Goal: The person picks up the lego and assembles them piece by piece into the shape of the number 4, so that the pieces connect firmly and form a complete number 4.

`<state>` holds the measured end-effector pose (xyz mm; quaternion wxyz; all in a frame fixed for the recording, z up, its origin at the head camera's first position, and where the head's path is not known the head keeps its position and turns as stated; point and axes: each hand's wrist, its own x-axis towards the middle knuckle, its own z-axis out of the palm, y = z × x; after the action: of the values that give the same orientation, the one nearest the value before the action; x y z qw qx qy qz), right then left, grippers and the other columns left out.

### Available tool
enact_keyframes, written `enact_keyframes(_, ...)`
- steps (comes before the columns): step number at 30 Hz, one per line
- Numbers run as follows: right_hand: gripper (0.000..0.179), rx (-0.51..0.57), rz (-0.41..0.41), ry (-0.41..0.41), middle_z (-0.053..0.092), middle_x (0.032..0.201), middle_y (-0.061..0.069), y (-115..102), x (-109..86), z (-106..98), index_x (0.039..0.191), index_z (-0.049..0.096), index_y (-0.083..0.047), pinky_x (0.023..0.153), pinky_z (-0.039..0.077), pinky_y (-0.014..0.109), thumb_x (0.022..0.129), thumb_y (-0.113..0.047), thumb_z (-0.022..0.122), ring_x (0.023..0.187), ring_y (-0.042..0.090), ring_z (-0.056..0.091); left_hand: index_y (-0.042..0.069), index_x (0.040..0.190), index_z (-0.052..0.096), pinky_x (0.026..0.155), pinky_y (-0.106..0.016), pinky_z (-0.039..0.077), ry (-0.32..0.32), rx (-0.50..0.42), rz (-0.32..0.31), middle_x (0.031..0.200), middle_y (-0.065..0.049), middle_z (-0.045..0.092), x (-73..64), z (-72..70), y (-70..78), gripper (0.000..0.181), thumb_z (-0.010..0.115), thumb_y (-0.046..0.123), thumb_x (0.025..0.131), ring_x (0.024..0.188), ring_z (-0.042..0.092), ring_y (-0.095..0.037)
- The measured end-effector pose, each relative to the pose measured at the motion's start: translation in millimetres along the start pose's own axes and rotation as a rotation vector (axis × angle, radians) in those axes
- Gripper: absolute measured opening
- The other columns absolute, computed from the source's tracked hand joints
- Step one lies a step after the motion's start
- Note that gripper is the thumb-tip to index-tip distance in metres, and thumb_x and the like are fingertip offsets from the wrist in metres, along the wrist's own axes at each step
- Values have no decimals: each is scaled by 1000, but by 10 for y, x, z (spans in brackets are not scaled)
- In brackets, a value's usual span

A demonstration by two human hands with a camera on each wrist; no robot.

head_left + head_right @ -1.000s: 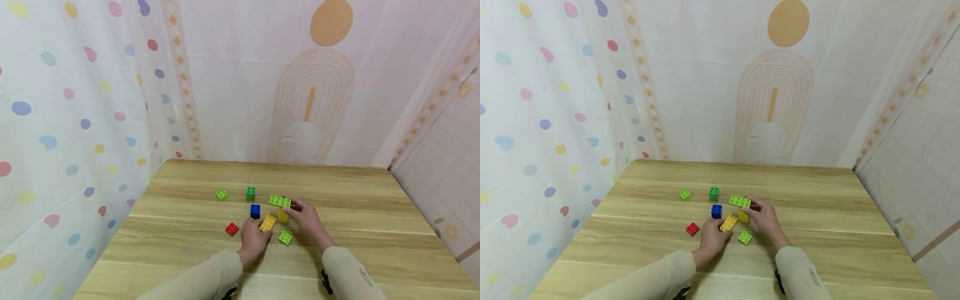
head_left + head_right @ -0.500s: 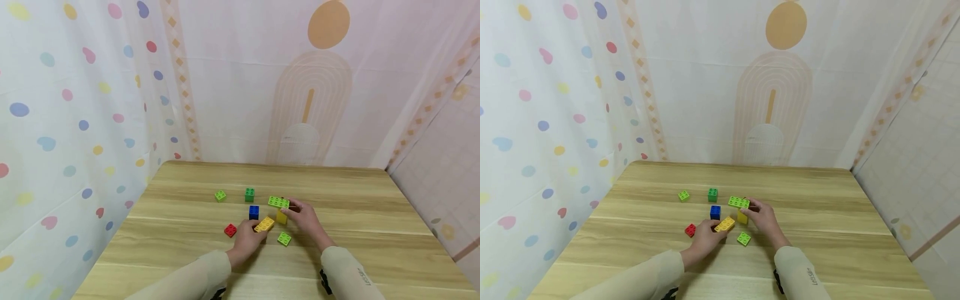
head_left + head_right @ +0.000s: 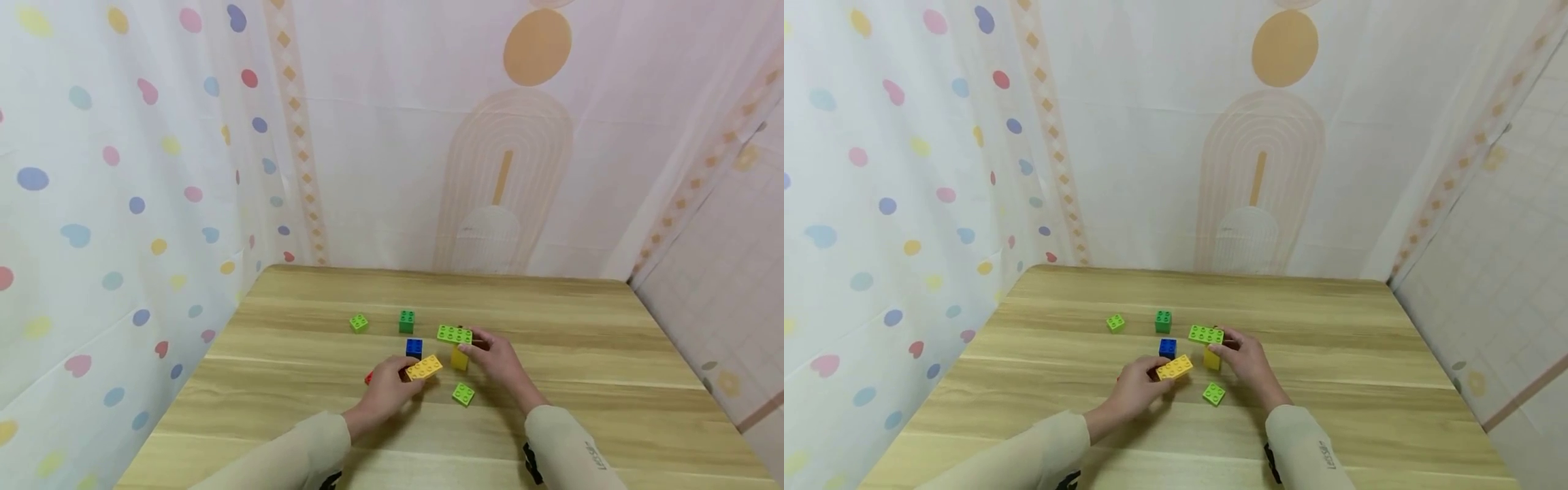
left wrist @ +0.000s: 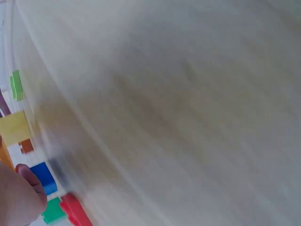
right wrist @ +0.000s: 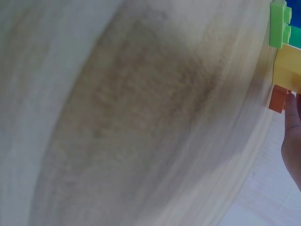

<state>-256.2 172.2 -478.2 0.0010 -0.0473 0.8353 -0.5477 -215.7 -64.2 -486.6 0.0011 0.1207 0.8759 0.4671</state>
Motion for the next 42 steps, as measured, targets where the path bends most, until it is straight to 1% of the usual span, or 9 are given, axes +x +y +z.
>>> enact_keyframes(5,44,2,-6,-18,67,120,10,5,27,-37,135,62,-10,90,52,39,93,-22,71,113,28,61,2,122,66,73,-27,49,-18,-51,45,106,-5,60,75,-138,-15,38,74,13,87,90,55,-16)
enact_keyframes(10,44,12,-10,-56,67,120,8,13,28,-53,135,62,-10,89,52,37,94,-23,71,112,26,61,3,121,68,68,-25,48,12,-80,104,96,-3,60,202,-289,-18,37,75,17,87,84,54,-16)
enact_keyframes(13,42,25,-9,-74,67,118,7,28,32,-56,134,63,-11,88,52,36,94,-23,70,110,24,61,4,120,69,64,-24,46,19,-104,120,91,-3,60,296,-368,-4,37,77,18,87,80,53,-16)
enact_keyframes(17,41,32,7,-88,68,116,6,48,45,-61,134,64,-13,86,52,36,94,-22,70,107,22,62,5,121,69,61,-24,44,2,-116,103,90,-3,60,413,-440,23,37,77,17,88,79,52,-17)
enact_keyframes(21,40,21,15,-76,68,116,4,55,55,-77,133,65,-16,87,52,37,94,-22,71,107,21,62,6,122,69,62,-24,44,-20,-73,91,90,-2,60,523,-470,72,37,77,19,88,80,52,-18)
enact_keyframes(27,40,27,-6,-90,68,117,5,63,82,-93,133,64,-13,87,52,38,94,-20,70,106,20,62,6,122,69,62,-26,46,-66,-56,87,90,-2,61,665,-497,110,36,76,19,89,79,53,-18)
enact_keyframes(30,39,37,-2,-98,68,117,5,70,97,-111,132,65,-13,87,52,38,94,-20,71,105,21,61,9,123,70,63,-27,47,-90,-8,103,90,-1,62,758,-491,124,36,75,20,90,79,54,-18)
enact_keyframes(37,44,45,-3,-121,67,119,8,75,82,-128,135,62,-9,85,53,36,94,-24,71,106,21,62,12,123,70,70,-28,48,-223,17,115,95,1,63,879,-491,169,35,75,24,90,85,55,-17)
enact_keyframes(42,46,56,-15,-130,66,121,10,58,61,-136,137,60,-8,87,52,38,94,-24,70,109,23,61,13,123,70,72,-30,47,-274,29,122,96,1,63,927,-476,190,35,74,26,91,88,54,-19)
